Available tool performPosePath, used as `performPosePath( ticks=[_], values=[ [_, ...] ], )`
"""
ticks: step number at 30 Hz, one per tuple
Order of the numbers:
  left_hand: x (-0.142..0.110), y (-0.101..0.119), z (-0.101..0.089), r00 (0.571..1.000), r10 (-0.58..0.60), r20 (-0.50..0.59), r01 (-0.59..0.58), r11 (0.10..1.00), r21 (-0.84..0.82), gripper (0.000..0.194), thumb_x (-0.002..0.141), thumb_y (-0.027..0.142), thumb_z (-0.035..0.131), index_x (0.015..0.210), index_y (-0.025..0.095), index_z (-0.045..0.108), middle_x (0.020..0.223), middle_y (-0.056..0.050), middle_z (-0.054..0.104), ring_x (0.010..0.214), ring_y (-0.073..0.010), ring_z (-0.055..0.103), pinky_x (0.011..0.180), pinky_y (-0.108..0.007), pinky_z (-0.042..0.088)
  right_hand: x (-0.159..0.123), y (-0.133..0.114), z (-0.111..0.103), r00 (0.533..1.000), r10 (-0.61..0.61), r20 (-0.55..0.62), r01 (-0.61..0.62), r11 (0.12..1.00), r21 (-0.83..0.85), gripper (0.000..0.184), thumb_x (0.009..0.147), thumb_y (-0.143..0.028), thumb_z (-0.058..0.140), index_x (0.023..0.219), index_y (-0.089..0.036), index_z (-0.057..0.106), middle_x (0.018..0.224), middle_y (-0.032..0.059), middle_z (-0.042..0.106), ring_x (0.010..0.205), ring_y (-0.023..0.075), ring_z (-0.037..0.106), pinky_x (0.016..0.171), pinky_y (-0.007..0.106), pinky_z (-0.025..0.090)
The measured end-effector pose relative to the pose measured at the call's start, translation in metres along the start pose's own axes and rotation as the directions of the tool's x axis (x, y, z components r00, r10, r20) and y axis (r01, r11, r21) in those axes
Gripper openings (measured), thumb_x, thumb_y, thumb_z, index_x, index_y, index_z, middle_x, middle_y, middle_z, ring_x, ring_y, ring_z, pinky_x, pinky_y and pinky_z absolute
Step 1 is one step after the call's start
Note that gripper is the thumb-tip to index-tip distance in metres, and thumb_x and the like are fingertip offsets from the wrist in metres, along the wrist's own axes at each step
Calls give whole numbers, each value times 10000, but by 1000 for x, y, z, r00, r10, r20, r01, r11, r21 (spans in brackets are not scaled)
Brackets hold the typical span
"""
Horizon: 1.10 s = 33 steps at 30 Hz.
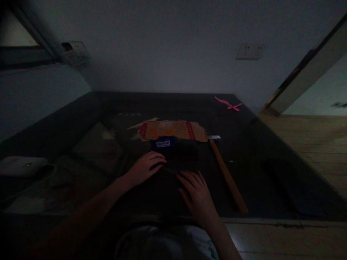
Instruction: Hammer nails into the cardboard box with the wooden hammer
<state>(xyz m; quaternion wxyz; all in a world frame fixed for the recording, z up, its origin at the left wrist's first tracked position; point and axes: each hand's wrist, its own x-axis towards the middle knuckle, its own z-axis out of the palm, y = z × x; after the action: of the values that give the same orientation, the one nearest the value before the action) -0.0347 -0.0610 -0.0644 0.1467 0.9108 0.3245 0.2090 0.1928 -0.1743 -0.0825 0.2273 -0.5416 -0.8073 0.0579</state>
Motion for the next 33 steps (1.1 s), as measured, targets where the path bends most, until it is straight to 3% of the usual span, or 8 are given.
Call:
performPosePath(
  ticks=[9, 24, 29, 33],
  values=[
    [-2, 9, -6, 970, 147, 192, -151, 988, 9, 125, 847, 301, 610, 905, 190, 611, 951, -26, 600, 923, -175, 545, 857, -327, 387, 1, 0, 2, 999, -8, 41, 9, 999, -38, 358, 877, -204, 549, 1234, -229, 558, 1281, 86, 590, 1183, 257, 508, 1039, 575, 325],
    [-2, 3, 4, 984, 85, 155, -88, 996, 9, 274, 892, 249, 525, 1162, 241, 574, 1175, -48, 558, 1102, -203, 498, 941, -371, 400, 2, -1, 4, 998, 23, 52, -18, 996, -90, 464, 890, -202, 508, 1347, -159, 444, 1329, 117, 551, 1217, 248, 474, 1064, 538, 317],
    [-1, 4, 4, 983, 86, 160, -90, 996, 19, 291, 896, 251, 520, 1180, 246, 577, 1180, -48, 558, 1102, -201, 498, 944, -374, 405, 3, -4, 1, 996, 8, 93, 5, 991, -136, 499, 886, -228, 524, 1371, -291, 428, 1410, 53, 484, 1249, 259, 443, 1048, 565, 323],
    [-2, 5, 4, 982, 85, 169, -91, 995, 32, 299, 897, 255, 517, 1190, 263, 579, 1184, -46, 556, 1105, -206, 494, 938, -381, 410, 3, -5, 3, 991, -10, 131, 36, 980, -198, 471, 894, -230, 512, 1359, -267, 448, 1439, 15, 457, 1255, 271, 421, 1047, 577, 313]
  ],
)
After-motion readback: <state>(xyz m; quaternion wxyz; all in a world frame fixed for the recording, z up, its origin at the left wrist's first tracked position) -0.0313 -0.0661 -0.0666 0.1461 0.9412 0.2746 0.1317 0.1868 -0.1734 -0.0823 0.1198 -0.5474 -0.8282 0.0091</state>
